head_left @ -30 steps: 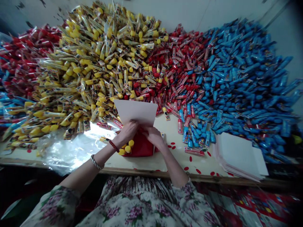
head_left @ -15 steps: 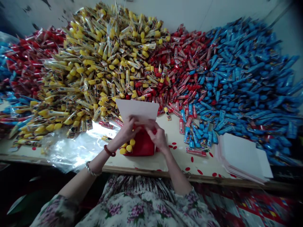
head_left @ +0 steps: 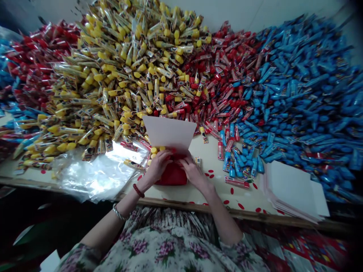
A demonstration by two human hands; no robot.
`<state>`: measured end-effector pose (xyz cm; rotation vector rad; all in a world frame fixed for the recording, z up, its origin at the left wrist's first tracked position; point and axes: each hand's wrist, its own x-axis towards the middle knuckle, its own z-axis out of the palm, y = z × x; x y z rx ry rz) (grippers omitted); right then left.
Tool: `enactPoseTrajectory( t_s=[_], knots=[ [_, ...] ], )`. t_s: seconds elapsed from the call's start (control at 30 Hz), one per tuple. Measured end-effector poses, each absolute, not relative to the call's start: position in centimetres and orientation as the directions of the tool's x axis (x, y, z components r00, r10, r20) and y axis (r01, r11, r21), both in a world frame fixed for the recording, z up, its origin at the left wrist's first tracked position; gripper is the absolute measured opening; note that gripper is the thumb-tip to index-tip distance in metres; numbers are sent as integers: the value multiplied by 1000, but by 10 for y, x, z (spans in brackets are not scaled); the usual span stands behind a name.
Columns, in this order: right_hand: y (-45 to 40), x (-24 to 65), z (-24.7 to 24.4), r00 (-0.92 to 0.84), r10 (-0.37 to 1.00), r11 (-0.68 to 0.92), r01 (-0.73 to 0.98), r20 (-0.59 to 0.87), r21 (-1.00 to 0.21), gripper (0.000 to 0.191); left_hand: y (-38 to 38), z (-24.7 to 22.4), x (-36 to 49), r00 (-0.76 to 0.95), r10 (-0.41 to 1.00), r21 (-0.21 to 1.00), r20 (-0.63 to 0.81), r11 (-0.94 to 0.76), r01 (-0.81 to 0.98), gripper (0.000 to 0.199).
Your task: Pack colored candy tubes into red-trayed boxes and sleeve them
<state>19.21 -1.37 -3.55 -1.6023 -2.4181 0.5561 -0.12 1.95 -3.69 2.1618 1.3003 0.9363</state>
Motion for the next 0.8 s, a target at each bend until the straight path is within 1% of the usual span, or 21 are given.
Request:
enactPoseTrajectory(
  t_s=[0.1,0.13,0.2,0.33,0.43,0.53,0.63,0.7,0.8],
  knots=[
    [-12,189,-20,-452,888,402,854,-88,-331,58,19,-38,-10,320,900,437,295,-425,792,19],
    [-9,188,-15,-460,882,412,856,-99,-311,56,19,-36,-12,310,910,385,275,-400,832,19],
    [-2,184,-7,-466,875,418,864,-133,-280,50,19,-32,-14,298,925,333,237,-365,869,16],
    [15,178,3,-510,842,463,850,-175,-253,45,13,-25,-9,254,940,289,229,-315,904,15],
    [22,177,3,-536,829,480,829,-161,-288,42,3,-23,-4,217,953,264,210,-269,926,15],
    [20,177,-4,-517,840,457,838,-164,-299,38,-3,-21,-3,244,960,254,135,-272,928,11],
    [14,179,-10,-497,844,446,859,-200,-250,36,-4,-16,-6,270,962,283,40,-270,920,13],
    [11,179,-11,-485,843,441,871,-234,-217,36,-3,-12,-5,231,973,282,-14,-218,934,13],
    [12,174,-6,-469,846,435,882,-254,-181,36,-3,-6,2,176,982,220,-65,-158,963,16]
  ],
)
